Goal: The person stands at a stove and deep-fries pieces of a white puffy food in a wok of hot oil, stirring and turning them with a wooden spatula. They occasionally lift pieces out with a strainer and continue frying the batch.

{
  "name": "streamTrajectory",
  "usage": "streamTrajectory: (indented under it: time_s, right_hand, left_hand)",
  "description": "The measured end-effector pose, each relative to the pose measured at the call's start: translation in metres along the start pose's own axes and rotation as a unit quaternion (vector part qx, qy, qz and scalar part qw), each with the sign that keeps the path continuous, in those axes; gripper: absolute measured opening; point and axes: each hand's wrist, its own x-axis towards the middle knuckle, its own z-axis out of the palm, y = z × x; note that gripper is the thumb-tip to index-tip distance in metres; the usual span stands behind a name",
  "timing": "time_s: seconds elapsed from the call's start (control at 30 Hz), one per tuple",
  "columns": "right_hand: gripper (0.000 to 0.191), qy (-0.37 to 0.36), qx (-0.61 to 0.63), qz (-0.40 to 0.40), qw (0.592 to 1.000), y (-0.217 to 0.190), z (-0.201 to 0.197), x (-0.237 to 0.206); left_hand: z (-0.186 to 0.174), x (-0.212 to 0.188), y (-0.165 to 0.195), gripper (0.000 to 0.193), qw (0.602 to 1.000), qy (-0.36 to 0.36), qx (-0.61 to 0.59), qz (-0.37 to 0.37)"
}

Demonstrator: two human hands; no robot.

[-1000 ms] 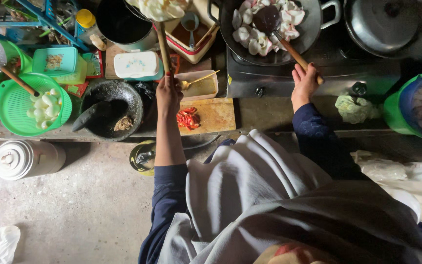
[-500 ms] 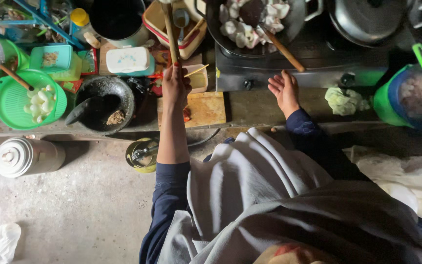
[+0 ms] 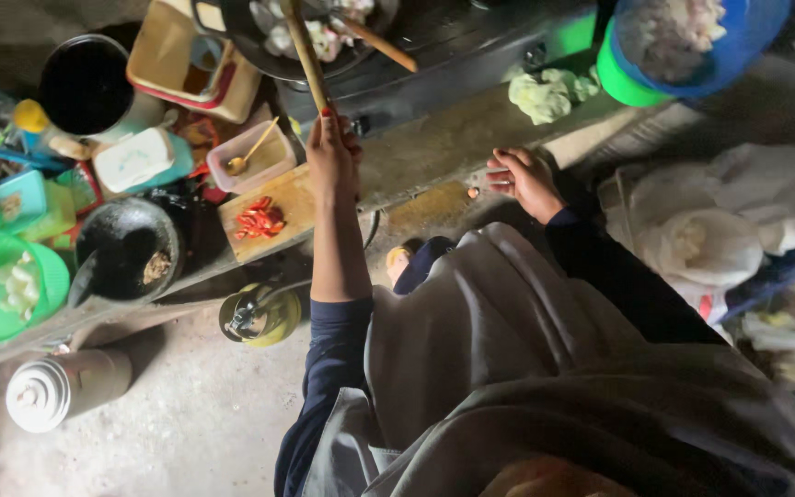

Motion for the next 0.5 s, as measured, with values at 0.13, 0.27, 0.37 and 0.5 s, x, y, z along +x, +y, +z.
streamTrajectory:
  time_s: [0.13,0.27,0.37,0.5]
  right_hand:
    - [0.034,0.019,-0.004,-0.04,0.999,0.014,-0.034,-0.023]
    - [0.034,0.081,-0.024,-0.04,0.996,0.042,-0.053,-0.055]
    - [0.035,0.127,-0.041,-0.06,0.989,0.058,-0.05,-0.07]
    - [0.038,0.146,-0.018,-0.114,0.983,0.063,-0.027,-0.075]
  left_hand:
    - [0.023,-0.009,-0.031,0.031,0.998,-0.004,0.053,0.016]
    - [0.031,-0.029,-0.055,0.026,0.997,-0.062,0.012,-0.047]
    - [0.044,-0.051,-0.068,0.024,0.992,-0.079,0.051,-0.084]
    - [0.062,-0.082,-0.082,0.027,0.972,-0.191,0.081,-0.114]
